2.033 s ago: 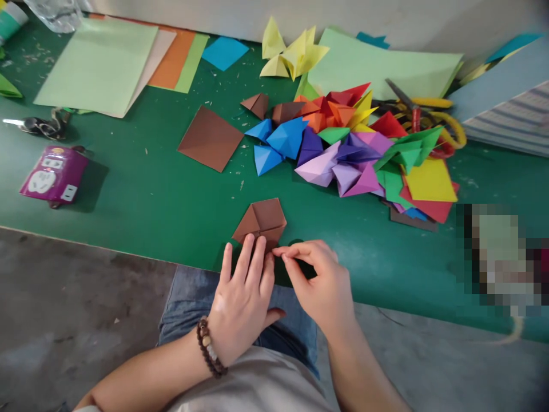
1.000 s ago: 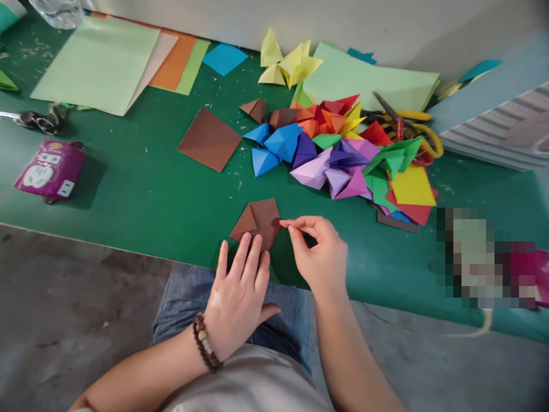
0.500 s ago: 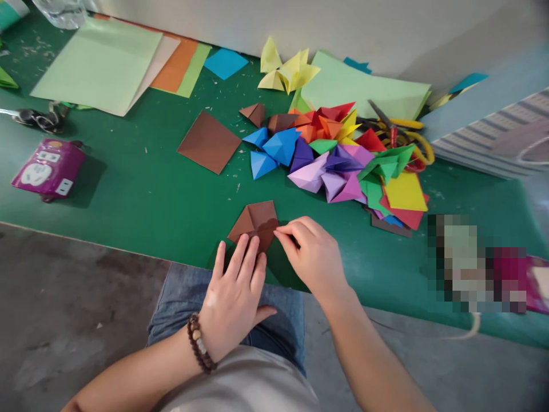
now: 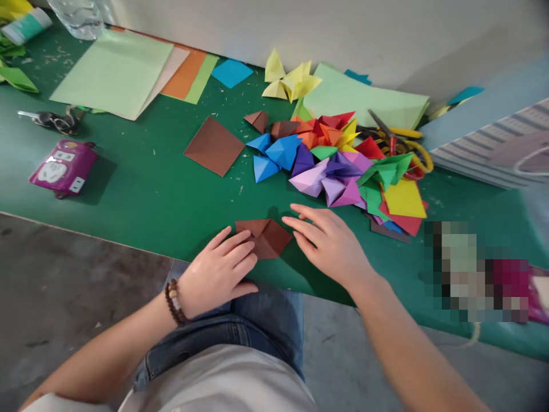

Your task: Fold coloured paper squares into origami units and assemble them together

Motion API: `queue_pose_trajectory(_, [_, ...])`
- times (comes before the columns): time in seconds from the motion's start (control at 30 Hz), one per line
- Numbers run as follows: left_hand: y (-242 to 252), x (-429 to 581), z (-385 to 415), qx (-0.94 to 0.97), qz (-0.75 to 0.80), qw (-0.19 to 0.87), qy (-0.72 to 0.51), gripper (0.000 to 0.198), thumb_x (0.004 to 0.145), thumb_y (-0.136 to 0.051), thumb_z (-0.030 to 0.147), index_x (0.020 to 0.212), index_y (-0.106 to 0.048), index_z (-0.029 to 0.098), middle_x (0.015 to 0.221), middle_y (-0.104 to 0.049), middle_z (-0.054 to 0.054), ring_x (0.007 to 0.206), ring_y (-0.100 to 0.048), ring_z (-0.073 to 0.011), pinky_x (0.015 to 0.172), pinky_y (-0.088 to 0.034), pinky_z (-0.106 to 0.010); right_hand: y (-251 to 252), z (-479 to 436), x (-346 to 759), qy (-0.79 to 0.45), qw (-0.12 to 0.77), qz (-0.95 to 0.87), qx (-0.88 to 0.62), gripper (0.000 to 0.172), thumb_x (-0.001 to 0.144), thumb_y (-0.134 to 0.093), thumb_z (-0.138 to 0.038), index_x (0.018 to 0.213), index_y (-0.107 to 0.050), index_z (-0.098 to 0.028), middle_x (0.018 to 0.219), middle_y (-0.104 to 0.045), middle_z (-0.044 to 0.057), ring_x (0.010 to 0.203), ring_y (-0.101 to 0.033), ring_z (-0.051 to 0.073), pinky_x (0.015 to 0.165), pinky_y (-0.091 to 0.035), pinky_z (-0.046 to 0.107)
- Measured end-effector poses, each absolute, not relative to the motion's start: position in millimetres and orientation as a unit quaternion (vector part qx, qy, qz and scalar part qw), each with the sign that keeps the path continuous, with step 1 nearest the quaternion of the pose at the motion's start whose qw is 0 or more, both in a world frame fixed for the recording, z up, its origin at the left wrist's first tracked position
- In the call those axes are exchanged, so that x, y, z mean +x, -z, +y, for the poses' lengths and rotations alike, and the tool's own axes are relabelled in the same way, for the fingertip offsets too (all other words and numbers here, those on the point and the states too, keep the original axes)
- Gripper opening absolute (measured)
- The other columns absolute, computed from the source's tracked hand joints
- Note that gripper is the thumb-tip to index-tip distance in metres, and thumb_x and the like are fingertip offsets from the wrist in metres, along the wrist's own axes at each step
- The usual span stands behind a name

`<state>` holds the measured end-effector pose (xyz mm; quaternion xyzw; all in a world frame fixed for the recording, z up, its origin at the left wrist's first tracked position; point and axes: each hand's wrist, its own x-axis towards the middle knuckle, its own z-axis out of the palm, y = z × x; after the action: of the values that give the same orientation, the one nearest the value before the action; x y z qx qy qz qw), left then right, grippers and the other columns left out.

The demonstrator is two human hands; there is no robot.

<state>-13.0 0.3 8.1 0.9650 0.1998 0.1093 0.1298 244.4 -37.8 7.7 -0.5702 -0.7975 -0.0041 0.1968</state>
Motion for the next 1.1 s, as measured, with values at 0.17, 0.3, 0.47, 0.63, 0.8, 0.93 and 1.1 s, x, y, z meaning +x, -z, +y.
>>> queue_pose_trajectory(0.17, [-15,-27,32,0.984,0.105,0.125,-0.068,0.051,0.085,-0.059,0.049,0.127,-0.056,0.021,0.133,-0.057,-0.008,0.137,-0.038,-0.0248,0.118,-0.023,-0.047,-10,-31,260,0.023,0.151,-0.867,-0.474,0.037,0.088,-0.053,-0.013,0.118,-0.063,-0.033,0.131,-0.061,0.003,0.111,-0.06,0.024,0.089,-0.052,0.044])
queue_pose_trajectory(0.3, [-17,-33,43,0.985,0.099,0.12,-0.068,0.051,0.086,-0.056,0.052,0.127,-0.057,0.022,0.138,-0.055,-0.006,0.141,-0.032,-0.0253,0.118,-0.019,-0.049,-14,-34,258,-0.009,0.154,-0.89,-0.428,0.036,0.09,-0.052,-0.014,0.117,-0.064,-0.035,0.127,-0.064,0.001,0.108,-0.063,0.021,0.084,-0.055,0.039])
queue_pose_trajectory(0.47, [-15,-29,39,0.985,0.122,0.096,-0.074,0.058,0.083,-0.058,0.056,0.125,-0.058,0.017,0.14,-0.052,-0.01,0.136,-0.037,-0.0272,0.116,-0.025,-0.049,-14,-38,248,-0.058,0.162,-0.906,-0.386,0.031,0.093,-0.05,-0.016,0.115,-0.065,-0.032,0.123,-0.067,0.002,0.109,-0.064,0.019,0.083,-0.057,0.036])
queue_pose_trajectory(0.63, [-12,-26,24,0.984,0.147,0.073,-0.069,0.057,0.086,-0.057,0.048,0.128,-0.055,0.009,0.134,-0.056,-0.013,0.126,-0.048,-0.0252,0.115,-0.032,-0.04,-7,-40,244,-0.07,0.171,-0.911,-0.369,0.031,0.093,-0.048,-0.015,0.115,-0.065,-0.03,0.121,-0.067,0.002,0.113,-0.062,0.019,0.086,-0.056,0.038])
queue_pose_trajectory(0.8, [-9,-35,18,0.986,0.138,0.066,-0.062,0.059,0.086,-0.055,0.052,0.132,-0.051,0.016,0.142,-0.048,-0.013,0.133,-0.042,-0.0282,0.113,-0.034,-0.044,-4,-39,244,-0.071,0.186,-0.907,-0.371,0.027,0.09,-0.055,-0.019,0.112,-0.066,-0.03,0.117,-0.069,0.001,0.11,-0.064,0.02,0.084,-0.055,0.038])
queue_pose_trajectory(0.93, [-9,-37,13,0.988,0.135,0.048,-0.057,0.062,0.084,-0.056,0.056,0.132,-0.051,0.017,0.145,-0.044,-0.014,0.136,-0.038,-0.031,0.112,-0.035,-0.047,-7,-34,238,-0.107,0.217,-0.876,-0.418,0.016,0.09,-0.059,-0.027,0.101,-0.069,-0.029,0.107,-0.073,0.0,0.1,-0.067,0.019,0.084,-0.052,0.039])
queue_pose_trajectory(1.1, [-12,-32,3,0.988,0.149,0.03,-0.035,0.067,0.076,-0.066,0.056,0.127,-0.056,0.014,0.139,-0.051,-0.012,0.137,-0.035,-0.036,0.113,-0.034,-0.048,-14,-26,222,-0.188,0.262,-0.806,-0.498,0.009,0.088,-0.062,-0.03,0.084,-0.069,-0.025,0.086,-0.072,0.0,0.084,-0.065,0.017,0.077,-0.05,0.035])
